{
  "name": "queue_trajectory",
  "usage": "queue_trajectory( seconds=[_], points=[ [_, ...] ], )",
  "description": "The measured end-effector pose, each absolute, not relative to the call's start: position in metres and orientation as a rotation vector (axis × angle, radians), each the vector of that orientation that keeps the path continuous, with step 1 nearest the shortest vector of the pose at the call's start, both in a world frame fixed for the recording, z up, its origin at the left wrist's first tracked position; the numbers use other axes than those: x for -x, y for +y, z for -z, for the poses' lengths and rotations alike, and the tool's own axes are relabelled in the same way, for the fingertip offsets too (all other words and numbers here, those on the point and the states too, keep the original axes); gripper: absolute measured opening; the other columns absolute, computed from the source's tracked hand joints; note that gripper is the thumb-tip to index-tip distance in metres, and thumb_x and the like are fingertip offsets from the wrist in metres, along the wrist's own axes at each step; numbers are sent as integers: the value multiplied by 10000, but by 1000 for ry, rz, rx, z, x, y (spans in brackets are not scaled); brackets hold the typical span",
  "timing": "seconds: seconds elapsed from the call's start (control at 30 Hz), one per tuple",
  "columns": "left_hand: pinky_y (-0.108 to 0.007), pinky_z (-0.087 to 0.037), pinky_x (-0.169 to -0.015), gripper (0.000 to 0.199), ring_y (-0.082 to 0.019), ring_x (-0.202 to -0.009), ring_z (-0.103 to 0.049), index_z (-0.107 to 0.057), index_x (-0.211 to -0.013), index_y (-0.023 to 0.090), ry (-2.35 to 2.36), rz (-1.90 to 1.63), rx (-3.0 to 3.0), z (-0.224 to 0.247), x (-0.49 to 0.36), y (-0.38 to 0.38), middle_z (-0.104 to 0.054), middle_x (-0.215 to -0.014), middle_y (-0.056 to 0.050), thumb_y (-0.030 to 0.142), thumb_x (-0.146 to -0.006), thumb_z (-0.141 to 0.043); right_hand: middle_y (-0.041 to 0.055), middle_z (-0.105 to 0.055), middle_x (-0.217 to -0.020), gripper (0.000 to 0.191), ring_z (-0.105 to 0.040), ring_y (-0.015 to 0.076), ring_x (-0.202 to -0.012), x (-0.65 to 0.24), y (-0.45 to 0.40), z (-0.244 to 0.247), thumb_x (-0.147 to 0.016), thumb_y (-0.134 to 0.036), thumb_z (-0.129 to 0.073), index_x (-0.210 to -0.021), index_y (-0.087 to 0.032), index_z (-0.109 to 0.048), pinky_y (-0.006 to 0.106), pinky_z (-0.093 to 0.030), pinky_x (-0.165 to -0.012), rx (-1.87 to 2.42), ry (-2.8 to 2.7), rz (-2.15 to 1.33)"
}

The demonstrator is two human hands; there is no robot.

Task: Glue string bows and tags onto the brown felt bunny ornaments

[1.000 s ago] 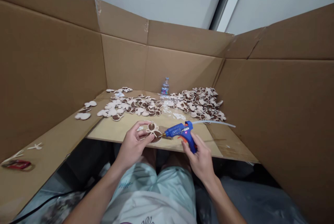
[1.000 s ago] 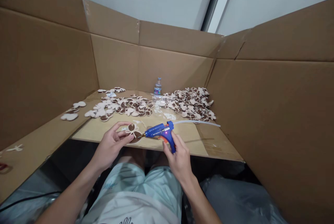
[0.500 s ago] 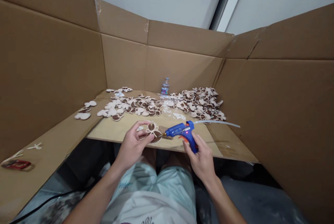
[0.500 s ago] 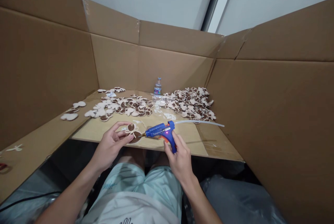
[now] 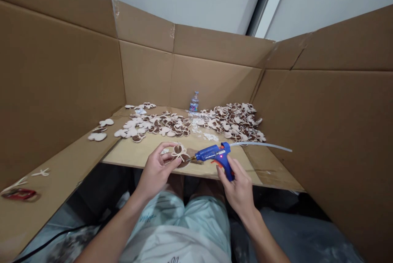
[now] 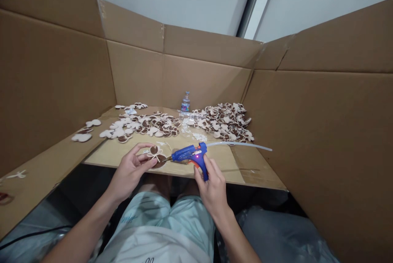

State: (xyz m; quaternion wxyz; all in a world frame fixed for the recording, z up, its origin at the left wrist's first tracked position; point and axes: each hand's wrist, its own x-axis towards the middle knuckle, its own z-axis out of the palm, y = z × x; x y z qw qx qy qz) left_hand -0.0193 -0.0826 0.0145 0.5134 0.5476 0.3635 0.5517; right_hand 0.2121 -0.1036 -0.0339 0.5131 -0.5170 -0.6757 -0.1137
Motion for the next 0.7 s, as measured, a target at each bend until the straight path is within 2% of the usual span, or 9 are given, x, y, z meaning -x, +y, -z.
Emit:
queue_trajectory(
  seconds=[0.27, 0.43, 0.53, 0.7],
  points=[
    [-280, -546, -761, 375, -193, -846, -708, -543, -1061, 200, 905, -1341, -1343, -12, 20, -81, -721, -904, -33, 281, -748, -732, 130, -660, -928, 374, -646, 228, -806, -215, -104, 37, -928, -363, -490, -1199, -131, -602, 339, -537, -709, 1294, -1638, 295],
    [-304, -554, -757, 381, -205, -805, -725, -534, -1062, 202, 935, -1313, -1337, -12, 21, -78, -733, -825, -22, 300, -747, -724, 142, -663, -952, 402, -648, 254, -847, -226, -91, 41, -913, -371, -484, -1192, -103, -592, 357, -523, -729, 1441, -1642, 233],
    [-321, -552, -762, 399, -222, -794, -733, -539, -1069, 195, 991, -1307, -1358, -11, 23, -73, -738, -787, -30, 317, -738, -726, 150, -674, -964, 376, -650, 275, -871, -236, -76, 51, -887, -370, -491, -1116, -99, -617, 376, -514, -757, 1641, -1655, 209],
    [-314, -557, -704, 407, -224, -770, -737, -478, -937, 228, 1142, -1443, -1282, -4, 37, -58, -727, -772, -18, 330, -676, -773, 138, -683, -791, 283, -656, 274, -730, -244, -56, 75, -864, -326, -495, -930, -117, -674, 358, -501, -667, 1828, -1657, 191]
  ],
)
